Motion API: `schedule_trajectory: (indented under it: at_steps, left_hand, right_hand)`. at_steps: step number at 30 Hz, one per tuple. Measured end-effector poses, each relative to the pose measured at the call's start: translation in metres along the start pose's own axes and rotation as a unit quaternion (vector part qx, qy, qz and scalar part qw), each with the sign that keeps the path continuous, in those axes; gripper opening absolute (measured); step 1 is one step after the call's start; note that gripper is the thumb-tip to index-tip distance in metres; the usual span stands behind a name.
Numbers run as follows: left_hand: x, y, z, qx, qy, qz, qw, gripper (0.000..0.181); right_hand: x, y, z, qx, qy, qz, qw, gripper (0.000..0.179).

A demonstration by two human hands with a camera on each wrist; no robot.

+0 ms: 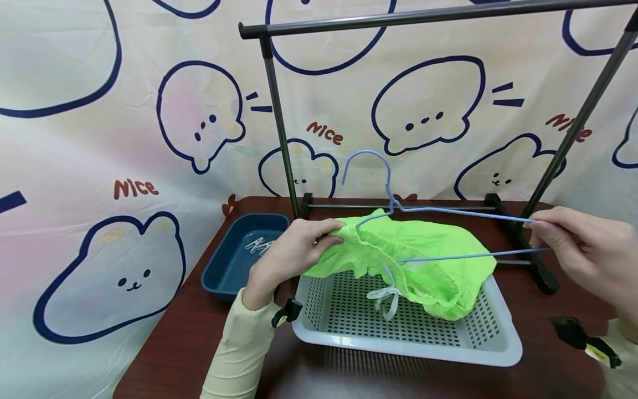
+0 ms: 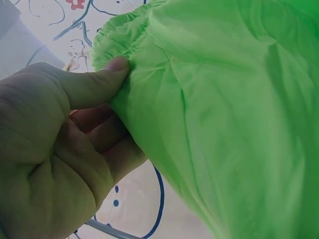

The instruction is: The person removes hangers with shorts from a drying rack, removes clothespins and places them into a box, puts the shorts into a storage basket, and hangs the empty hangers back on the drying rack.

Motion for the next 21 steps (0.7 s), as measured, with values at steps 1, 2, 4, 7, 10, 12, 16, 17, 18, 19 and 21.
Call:
schedule_trajectory:
  at_steps: [1,2,4,7,10,12,16,17,18,19,21]
  left_hand:
    - [0.001,0.001,0.0,-0.001,0.002,0.0,1.0,0.026]
    - [0.002,0.002,0.0,-0.002,0.004,0.0,1.0,0.026]
    - [0.002,0.002,0.0,-0.003,0.006,0.002,1.0,0.026]
    - [0.002,0.004,-0.001,-0.008,0.008,0.004,0.9999,0.025]
    - [0.003,0.005,-0.001,-0.012,0.012,0.005,0.9998,0.024]
    - [0.003,0.005,-0.001,-0.01,0.016,0.006,0.9998,0.024]
    - [0.004,0.005,0.001,-0.004,0.023,0.012,0.9997,0.02]
    - [0.004,0.005,0.001,-0.002,0.024,0.014,0.9996,0.019]
    - [0.004,0.005,0.001,-0.001,0.026,0.017,0.9995,0.018]
    - [0.004,0.005,0.002,-0.001,0.028,0.02,0.9994,0.017]
    - [0.005,0.005,0.002,0.0,0.03,0.025,0.9992,0.016]
  right_hand:
    - [-0.002,-0.001,0.0,0.006,0.001,-0.004,1.0,0.008]
    - [-0.004,-0.002,0.0,0.011,0.002,-0.006,0.9999,0.007]
    - [-0.007,-0.005,0.0,0.015,0.0,-0.005,0.9999,0.008]
    - [-0.012,-0.008,0.002,0.006,-0.013,0.022,0.9997,0.013]
    - [-0.016,-0.012,0.003,-0.003,-0.027,0.056,0.9981,0.02]
    - [-0.019,-0.014,0.003,-0.005,-0.036,0.07,0.9969,0.022]
    - [-0.023,-0.021,0.0,0.011,-0.053,0.078,0.9955,0.023]
    - [-0.024,-0.023,-0.002,0.019,-0.054,0.072,0.9958,0.023]
    - [-0.025,-0.025,-0.003,0.027,-0.057,0.066,0.9959,0.023]
    - [-0.026,-0.028,-0.004,0.032,-0.062,0.064,0.9955,0.022]
    - [-0.028,-0.034,-0.008,0.038,-0.065,0.053,0.9957,0.022]
Point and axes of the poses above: each hand's wrist, its own z-axis towards the middle knuckle, its own x-axis out of the palm, y = z × x, the point moved 6 cm from there along z, towards the middle knuckle, and after that the axes turned 5 degrees about -y, right-handed, at the moved point
